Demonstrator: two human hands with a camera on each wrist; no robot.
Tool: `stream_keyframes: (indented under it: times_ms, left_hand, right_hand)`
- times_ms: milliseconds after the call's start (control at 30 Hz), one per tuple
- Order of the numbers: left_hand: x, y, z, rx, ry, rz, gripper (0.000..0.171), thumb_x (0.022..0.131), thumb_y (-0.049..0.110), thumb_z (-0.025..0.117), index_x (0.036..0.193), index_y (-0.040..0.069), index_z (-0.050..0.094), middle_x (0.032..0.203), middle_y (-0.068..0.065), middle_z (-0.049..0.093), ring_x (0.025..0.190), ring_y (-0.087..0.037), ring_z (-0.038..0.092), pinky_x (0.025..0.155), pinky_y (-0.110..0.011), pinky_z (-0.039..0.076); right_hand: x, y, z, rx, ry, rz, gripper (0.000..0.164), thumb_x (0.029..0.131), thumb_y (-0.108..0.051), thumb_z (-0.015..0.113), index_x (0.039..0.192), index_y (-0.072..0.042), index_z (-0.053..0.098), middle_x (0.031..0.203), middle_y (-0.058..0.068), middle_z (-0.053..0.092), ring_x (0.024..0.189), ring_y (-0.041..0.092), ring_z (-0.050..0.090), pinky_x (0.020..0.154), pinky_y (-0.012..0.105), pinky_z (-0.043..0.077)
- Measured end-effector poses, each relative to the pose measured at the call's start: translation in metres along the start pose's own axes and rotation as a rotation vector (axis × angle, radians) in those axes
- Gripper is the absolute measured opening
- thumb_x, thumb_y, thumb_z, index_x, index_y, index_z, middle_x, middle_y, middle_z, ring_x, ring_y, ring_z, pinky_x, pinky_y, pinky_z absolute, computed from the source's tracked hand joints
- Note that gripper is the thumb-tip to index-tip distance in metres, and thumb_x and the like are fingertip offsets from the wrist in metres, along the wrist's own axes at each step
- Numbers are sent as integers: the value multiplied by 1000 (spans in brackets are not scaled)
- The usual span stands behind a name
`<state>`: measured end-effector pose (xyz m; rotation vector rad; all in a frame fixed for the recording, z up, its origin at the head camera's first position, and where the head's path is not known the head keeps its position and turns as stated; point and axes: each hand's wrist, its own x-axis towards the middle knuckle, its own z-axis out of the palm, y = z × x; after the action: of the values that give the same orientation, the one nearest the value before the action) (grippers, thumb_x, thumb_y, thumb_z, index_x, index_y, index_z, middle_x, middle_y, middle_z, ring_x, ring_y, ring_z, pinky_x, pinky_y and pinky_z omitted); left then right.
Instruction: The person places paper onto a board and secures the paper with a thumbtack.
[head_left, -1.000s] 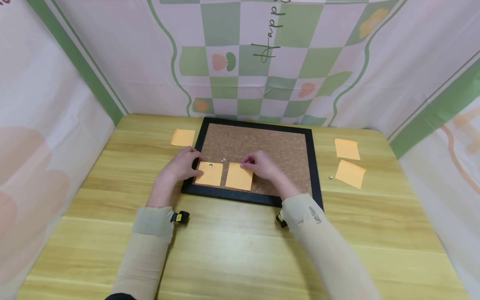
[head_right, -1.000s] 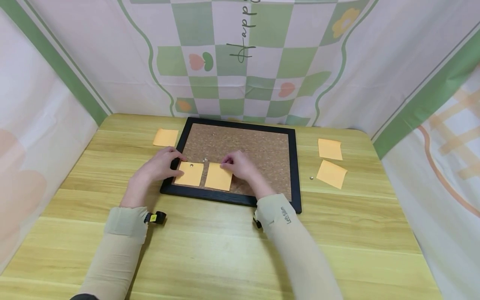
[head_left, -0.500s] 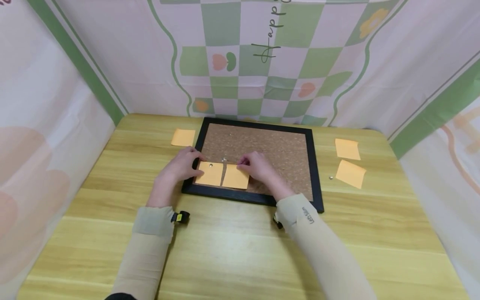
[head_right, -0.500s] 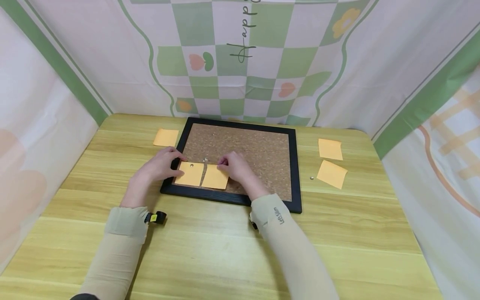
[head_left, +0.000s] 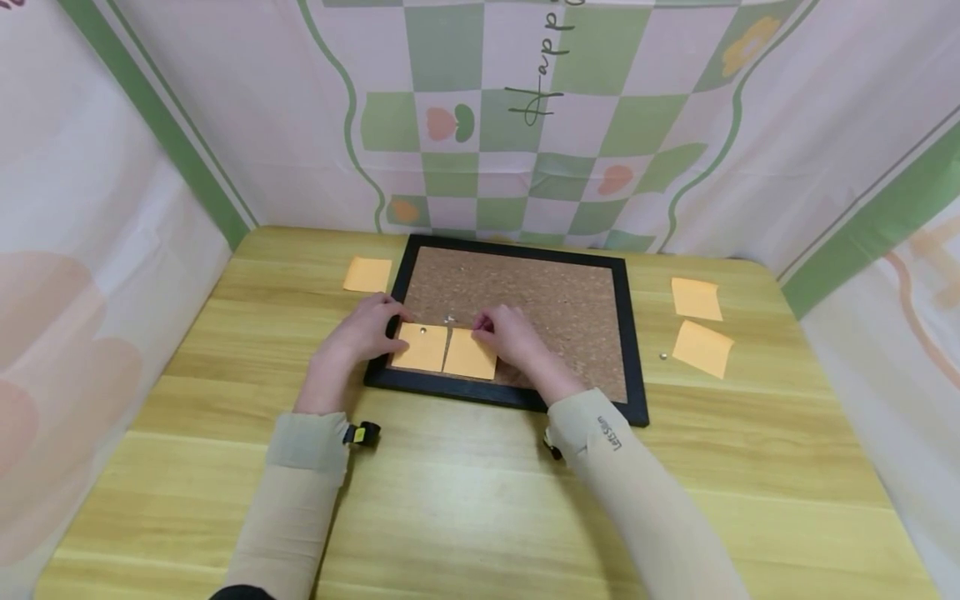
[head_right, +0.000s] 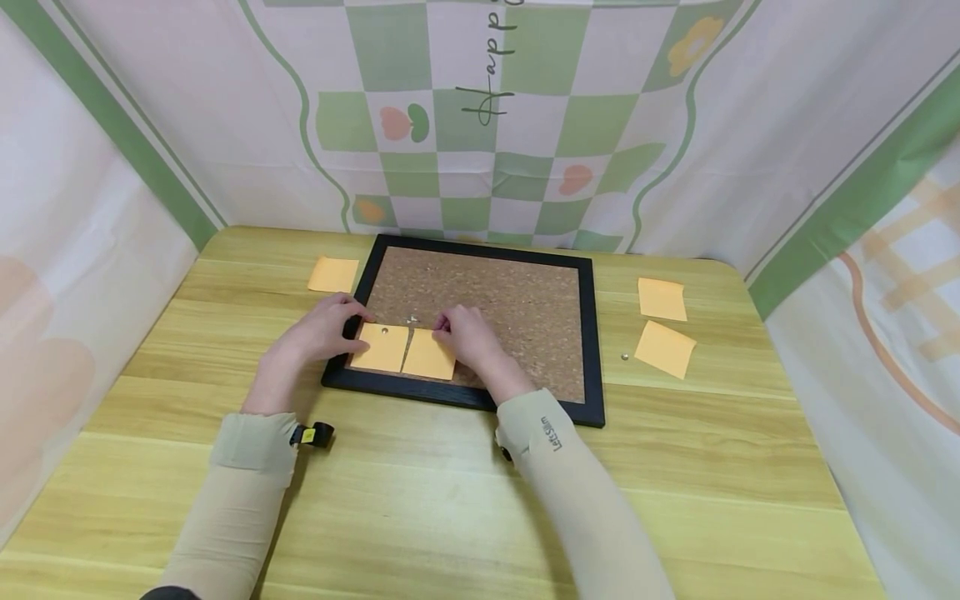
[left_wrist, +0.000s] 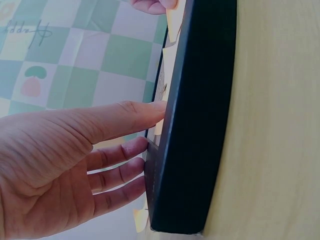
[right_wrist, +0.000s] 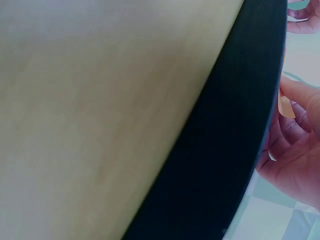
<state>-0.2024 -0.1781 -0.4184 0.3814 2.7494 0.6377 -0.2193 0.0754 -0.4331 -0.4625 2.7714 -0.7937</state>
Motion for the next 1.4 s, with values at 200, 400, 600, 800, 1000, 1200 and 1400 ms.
stream_keyframes:
  times_ms: [200, 400, 600, 800, 1000, 1200, 1400]
  left_hand:
    - [0, 0, 1, 3, 3, -2, 44, 92, 25, 73, 132, 12, 62, 150, -21, 40, 139, -39, 39, 114, -54, 38]
    - [0, 2, 0, 15, 5, 4, 43, 92, 25, 73, 132, 12, 63, 149, -20, 43, 138, -38, 41, 113, -54, 39]
    - [-1, 4, 0, 26, 10, 12, 42, 92, 24, 73, 131, 12, 64, 146, -18, 46, 136, -37, 43, 112, -53, 41]
    - [3, 7, 1, 66, 47, 96, 35, 93, 22, 71, 125, 11, 67, 132, -15, 58, 126, -34, 53, 109, -49, 44]
    - [11, 18, 9, 62, 47, 231, 33, 93, 24, 71, 123, 9, 69, 126, -11, 65, 120, -29, 60, 107, -45, 47]
    - [14, 29, 20, 56, 25, 270, 33, 92, 27, 73, 121, 13, 70, 125, -9, 66, 115, -26, 61, 103, -43, 50]
    - [15, 35, 26, 66, 5, 248, 39, 90, 33, 75, 124, 16, 69, 132, -8, 62, 121, -25, 58, 106, -44, 48]
  right_hand:
    - [-1, -2, 1, -34, 21, -27, 10, 97, -16, 66, 97, -8, 71, 93, 8, 73, 83, 19, 63, 78, 34, 53]
    - [-3, -6, 3, -53, 30, -13, 8, 97, -15, 66, 97, -9, 70, 94, 7, 72, 84, 19, 64, 78, 34, 55]
    - [-3, -8, 3, -82, 28, -17, 9, 98, -13, 63, 97, -9, 71, 91, 6, 72, 81, 19, 64, 75, 34, 55]
    - [-3, -10, 3, -115, 37, -43, 8, 97, -13, 64, 95, -8, 70, 87, 6, 71, 76, 18, 62, 70, 32, 53]
    - [-3, -9, 3, -105, 41, -39, 7, 97, -13, 65, 95, -8, 71, 86, 6, 71, 74, 17, 61, 68, 31, 51]
    - [-4, -8, 3, -115, 58, -41, 5, 96, -15, 68, 94, -10, 70, 86, 5, 69, 76, 18, 61, 69, 32, 51]
    - [-4, -8, 3, -149, 77, -65, 5, 95, -16, 69, 94, -11, 71, 90, 5, 68, 81, 20, 60, 72, 35, 51]
